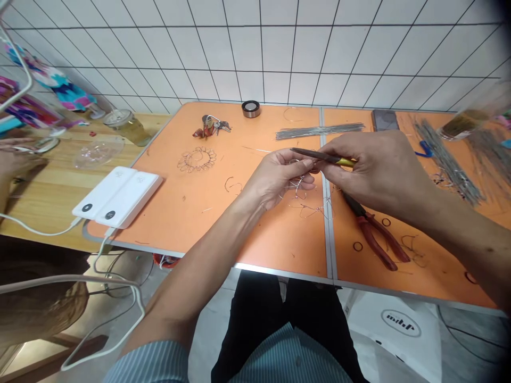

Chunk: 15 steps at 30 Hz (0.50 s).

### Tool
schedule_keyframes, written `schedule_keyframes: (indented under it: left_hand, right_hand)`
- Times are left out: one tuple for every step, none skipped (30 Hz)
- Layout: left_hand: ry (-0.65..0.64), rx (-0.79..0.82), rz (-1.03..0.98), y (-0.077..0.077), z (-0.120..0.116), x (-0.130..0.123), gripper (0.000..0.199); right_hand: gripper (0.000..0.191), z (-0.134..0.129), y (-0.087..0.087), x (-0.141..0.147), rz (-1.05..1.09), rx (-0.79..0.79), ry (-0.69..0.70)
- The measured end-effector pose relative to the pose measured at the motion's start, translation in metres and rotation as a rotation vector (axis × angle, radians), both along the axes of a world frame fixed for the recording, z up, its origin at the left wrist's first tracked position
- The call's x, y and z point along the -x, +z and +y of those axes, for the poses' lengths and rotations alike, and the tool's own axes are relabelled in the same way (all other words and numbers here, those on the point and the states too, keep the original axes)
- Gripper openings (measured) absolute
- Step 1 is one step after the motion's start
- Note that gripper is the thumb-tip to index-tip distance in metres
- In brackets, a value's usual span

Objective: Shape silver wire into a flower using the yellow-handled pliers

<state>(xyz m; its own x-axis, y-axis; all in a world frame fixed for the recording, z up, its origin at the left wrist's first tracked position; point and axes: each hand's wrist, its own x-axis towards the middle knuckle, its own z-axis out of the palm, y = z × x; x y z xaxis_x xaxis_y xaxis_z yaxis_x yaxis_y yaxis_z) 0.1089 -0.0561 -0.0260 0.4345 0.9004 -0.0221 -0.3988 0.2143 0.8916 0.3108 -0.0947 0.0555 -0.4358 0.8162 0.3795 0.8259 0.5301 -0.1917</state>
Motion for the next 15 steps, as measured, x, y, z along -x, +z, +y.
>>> schedule_keyframes:
  left_hand:
    - [0.003,0.000,0.001,-0.001,0.000,0.000,0.026]
    - [0.010,0.004,0.004,-0.001,0.000,0.000,0.027]
    - [0.019,0.008,0.008,-0.001,0.000,0.000,0.027]
    - [0.025,0.013,0.012,-0.001,0.000,0.000,0.026]
    - [0.029,0.016,0.015,-0.001,0.000,0.000,0.026]
    - [0.032,0.018,0.016,0.000,0.000,0.000,0.025]
    - [0.035,0.020,0.016,0.001,0.000,0.000,0.024]
    - [0.040,0.024,0.017,0.002,-0.001,0.000,0.023]
    - [0.046,0.030,0.020,0.003,-0.001,0.000,0.022]
    - [0.054,0.038,0.023,0.005,-0.001,0.000,0.022]
    - [0.064,0.048,0.025,0.007,-0.002,0.000,0.021]
    - [0.074,0.056,0.025,0.009,-0.003,0.000,0.020]
    - [0.081,0.063,0.021,0.010,-0.003,0.000,0.020]
    - [0.086,0.068,0.016,0.012,-0.004,0.001,0.019]
    - [0.086,0.072,0.012,0.013,-0.005,0.001,0.019]
  right_hand:
    - [0.027,0.000,0.000,0.001,0.011,0.005,-0.001]
    - [0.027,-0.001,0.000,0.001,0.019,0.009,0.001]
    - [0.027,-0.001,0.000,0.001,0.026,0.010,0.003]
    - [0.027,0.000,0.000,0.002,0.031,0.009,0.006]
    - [0.026,0.000,-0.001,0.002,0.034,0.006,0.009]
    - [0.026,0.000,-0.001,0.003,0.034,0.005,0.012]
    - [0.026,0.000,0.000,0.003,0.030,0.007,0.016]
    - [0.027,0.000,0.001,0.003,0.026,0.014,0.020]
    - [0.028,-0.001,0.002,0.003,0.024,0.022,0.021]
    - [0.028,-0.003,0.004,0.002,0.028,0.024,0.016]
    - [0.028,-0.005,0.007,0.000,0.037,0.016,0.007]
    - [0.027,-0.008,0.009,-0.003,0.048,-0.007,-0.003]
    - [0.025,-0.011,0.010,-0.007,0.057,-0.040,-0.013]
    - [0.024,-0.013,0.011,-0.012,0.057,-0.073,-0.027]
    - [0.024,-0.016,0.011,-0.018,0.045,-0.104,-0.040]
